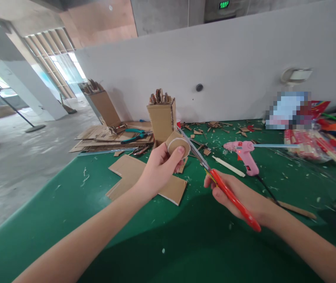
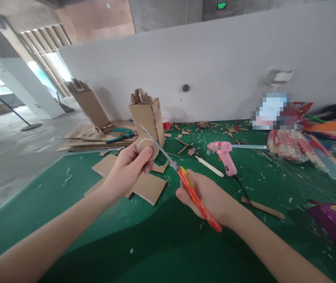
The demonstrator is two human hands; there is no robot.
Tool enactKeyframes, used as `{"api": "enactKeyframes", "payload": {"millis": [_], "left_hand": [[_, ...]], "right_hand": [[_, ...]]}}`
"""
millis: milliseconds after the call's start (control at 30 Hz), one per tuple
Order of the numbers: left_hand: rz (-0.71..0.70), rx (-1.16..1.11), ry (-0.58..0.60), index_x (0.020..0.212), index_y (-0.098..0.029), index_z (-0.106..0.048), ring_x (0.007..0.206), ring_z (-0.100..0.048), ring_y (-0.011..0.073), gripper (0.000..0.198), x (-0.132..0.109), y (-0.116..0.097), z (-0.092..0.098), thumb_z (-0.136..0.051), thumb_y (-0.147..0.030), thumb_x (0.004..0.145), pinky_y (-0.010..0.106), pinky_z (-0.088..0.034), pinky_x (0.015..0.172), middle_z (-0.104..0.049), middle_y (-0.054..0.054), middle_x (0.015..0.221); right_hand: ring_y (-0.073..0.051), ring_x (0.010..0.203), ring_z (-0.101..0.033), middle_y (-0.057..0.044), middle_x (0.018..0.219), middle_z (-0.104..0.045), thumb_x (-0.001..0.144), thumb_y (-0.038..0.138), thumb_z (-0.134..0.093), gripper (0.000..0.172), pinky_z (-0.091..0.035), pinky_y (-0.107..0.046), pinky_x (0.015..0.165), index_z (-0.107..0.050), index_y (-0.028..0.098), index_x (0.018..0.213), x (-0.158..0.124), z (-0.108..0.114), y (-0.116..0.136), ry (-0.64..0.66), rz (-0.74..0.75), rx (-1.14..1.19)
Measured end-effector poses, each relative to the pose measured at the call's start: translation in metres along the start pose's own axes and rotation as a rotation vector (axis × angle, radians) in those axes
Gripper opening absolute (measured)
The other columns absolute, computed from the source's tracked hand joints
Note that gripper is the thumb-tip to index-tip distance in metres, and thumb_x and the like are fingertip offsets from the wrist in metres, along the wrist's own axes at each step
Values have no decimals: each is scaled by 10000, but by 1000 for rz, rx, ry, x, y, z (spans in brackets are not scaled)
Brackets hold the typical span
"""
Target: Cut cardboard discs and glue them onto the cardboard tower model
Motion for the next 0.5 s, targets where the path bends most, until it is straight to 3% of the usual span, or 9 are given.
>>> {"api": "enactKeyframes", "payload": {"millis": [267,500], "left_hand": [[-8,73,68,696,-180,-405,511,-340,59,279,0,-5,0,-496,-350,897,211,-281,489,-384,-60,584],[37,23,107,725,-186,-418,514,-335,60,255,3,1,2,-527,-360,875,209,-267,479,-387,-54,621]], "right_hand": [[-97,512,-310,42,613,-367,881,534,-442,407,-253,-246,460,-335,210,659,2,5,-8,-32,-6,-162],[-109,514,-324,34,609,-385,880,544,-420,393,-273,-250,455,-362,212,678,1,6,-3,-36,16,-139]]}}
Point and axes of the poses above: each hand's wrist, its own x-axis towards the middle knuckle, its own z-axis out of the back of the hand, y = z × x, the point moved 8 cm from there along x, towards the middle knuckle
